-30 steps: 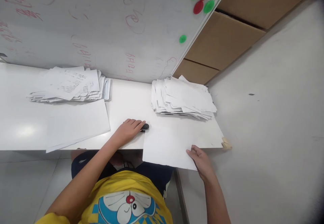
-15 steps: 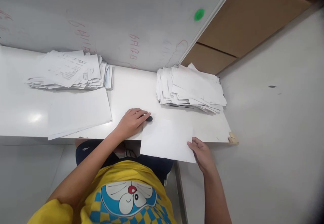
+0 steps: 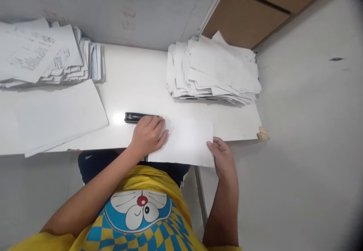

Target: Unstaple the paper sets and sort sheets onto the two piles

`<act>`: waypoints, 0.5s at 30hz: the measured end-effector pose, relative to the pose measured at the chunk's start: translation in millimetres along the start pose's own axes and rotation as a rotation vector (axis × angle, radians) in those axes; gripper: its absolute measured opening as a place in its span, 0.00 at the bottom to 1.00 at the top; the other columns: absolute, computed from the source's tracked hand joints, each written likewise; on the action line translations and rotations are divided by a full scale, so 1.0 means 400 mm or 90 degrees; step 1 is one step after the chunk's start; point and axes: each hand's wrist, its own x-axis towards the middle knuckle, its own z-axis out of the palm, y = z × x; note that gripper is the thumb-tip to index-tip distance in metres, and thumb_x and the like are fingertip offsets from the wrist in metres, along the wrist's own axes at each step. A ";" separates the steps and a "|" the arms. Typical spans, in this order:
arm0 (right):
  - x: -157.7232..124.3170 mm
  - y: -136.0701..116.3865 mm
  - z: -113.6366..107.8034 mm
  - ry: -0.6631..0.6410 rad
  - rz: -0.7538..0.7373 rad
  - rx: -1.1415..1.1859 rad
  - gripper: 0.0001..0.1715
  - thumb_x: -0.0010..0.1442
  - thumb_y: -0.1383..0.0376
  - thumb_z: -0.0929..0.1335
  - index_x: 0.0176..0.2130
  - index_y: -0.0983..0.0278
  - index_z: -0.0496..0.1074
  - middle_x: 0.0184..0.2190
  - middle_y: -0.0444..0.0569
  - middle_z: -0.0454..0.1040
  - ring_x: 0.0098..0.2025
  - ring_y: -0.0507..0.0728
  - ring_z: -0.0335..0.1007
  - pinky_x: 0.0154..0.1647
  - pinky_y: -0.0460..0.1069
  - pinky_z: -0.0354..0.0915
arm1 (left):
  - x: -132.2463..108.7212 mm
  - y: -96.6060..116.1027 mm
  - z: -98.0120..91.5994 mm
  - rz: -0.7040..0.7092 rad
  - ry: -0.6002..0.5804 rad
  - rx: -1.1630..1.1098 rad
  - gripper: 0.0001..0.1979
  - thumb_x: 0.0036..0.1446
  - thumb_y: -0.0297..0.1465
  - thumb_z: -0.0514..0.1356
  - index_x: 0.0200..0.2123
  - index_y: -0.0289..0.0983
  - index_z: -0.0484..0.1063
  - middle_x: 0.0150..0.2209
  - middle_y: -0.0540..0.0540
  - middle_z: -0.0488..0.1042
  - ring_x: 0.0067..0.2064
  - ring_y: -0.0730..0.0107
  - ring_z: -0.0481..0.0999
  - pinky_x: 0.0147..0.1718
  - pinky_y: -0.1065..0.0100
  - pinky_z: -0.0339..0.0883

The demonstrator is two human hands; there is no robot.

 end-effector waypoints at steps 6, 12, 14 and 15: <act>0.001 -0.046 -0.031 0.107 -0.072 -0.094 0.17 0.47 0.53 0.72 0.32 0.62 0.73 0.27 0.45 0.74 0.28 0.55 0.68 0.28 0.48 0.63 | 0.013 -0.048 -0.121 0.097 -0.084 0.003 0.17 0.57 0.25 0.57 0.50 0.32 0.70 0.48 0.38 0.76 0.51 0.53 0.73 0.47 0.56 0.70; 0.059 -0.242 -0.189 0.403 -0.341 -0.119 0.13 0.44 0.61 0.71 0.22 0.61 0.61 0.18 0.35 0.51 0.20 0.47 0.46 0.20 0.46 0.45 | -0.119 -0.135 -0.273 -0.021 0.056 0.101 0.24 0.50 0.22 0.61 0.52 0.41 0.70 0.46 0.44 0.77 0.55 0.52 0.72 0.50 0.53 0.69; 0.136 -0.311 -0.201 0.398 -0.421 -0.120 0.20 0.46 0.65 0.70 0.18 0.59 0.52 0.19 0.35 0.44 0.21 0.47 0.41 0.22 0.46 0.42 | -0.189 -0.169 -0.304 -0.053 0.111 0.169 0.24 0.48 0.21 0.62 0.50 0.41 0.71 0.42 0.45 0.79 0.53 0.51 0.73 0.50 0.54 0.69; 0.187 -0.340 -0.197 0.392 -0.409 -0.132 0.22 0.47 0.66 0.69 0.18 0.59 0.50 0.19 0.35 0.43 0.21 0.48 0.41 0.22 0.47 0.43 | -0.221 -0.188 -0.315 -0.061 0.115 0.201 0.24 0.48 0.21 0.63 0.50 0.41 0.71 0.40 0.45 0.79 0.53 0.51 0.73 0.50 0.54 0.69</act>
